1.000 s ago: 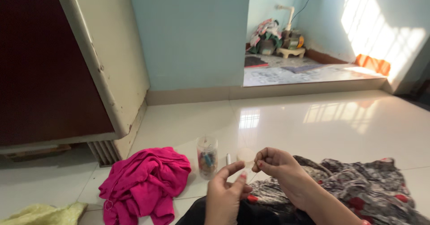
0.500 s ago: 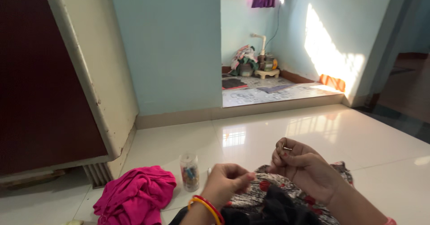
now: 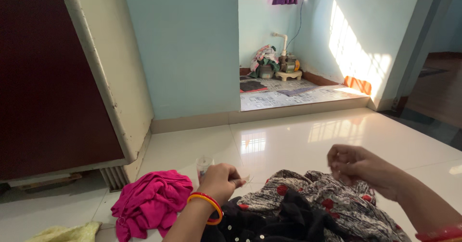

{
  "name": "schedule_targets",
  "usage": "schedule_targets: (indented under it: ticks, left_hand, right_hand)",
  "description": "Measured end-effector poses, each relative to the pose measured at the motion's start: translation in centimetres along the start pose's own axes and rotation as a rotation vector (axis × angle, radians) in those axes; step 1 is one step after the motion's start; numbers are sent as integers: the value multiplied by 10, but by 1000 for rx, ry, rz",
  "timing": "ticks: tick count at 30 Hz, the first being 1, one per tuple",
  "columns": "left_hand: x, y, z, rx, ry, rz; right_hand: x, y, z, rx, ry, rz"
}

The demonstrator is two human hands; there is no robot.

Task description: The person sits on the floor and sews a white button onto a black garment using a needle and thread. They repeatedly pass the needle through the button and fabric, pulling the thread to secure the button in place.

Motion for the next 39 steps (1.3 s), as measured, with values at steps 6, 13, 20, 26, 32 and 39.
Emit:
schedule_targets:
  ticks: [6,13,20,26,32,39]
  left_hand:
    - [6,2,5,35,70,-93]
    - [-15,8,-21,-84,-20,-142]
    - [-58,-9,-92,66,-374,70]
    - [-71,-18,-101,32,-335,14]
    - [-98,-19,-67,102,-445,86]
    - [-111,-12,-35,101,-287,50]
  right_hand:
    - [42,13,-17,-11,-510,-255]
    - [31,4,-9,-33,-645,-423]
    - [-49,-30,24,-13,142,-86]
    - [-72,-52,15,-149,338,66]
    - [-46,-31,-31,-190,487,-137]
    - [3,-6,-82,-222,467,-370]
Point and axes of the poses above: each hand's wrist, its own y-axis towards the middle knuckle, its own x-axis out of the back of the hand, z = x × y, the point moved 3 cm from there along y, towards the middle knuckle, and after that the axes turned 12 degrees about -z, right-handed, at the moved point
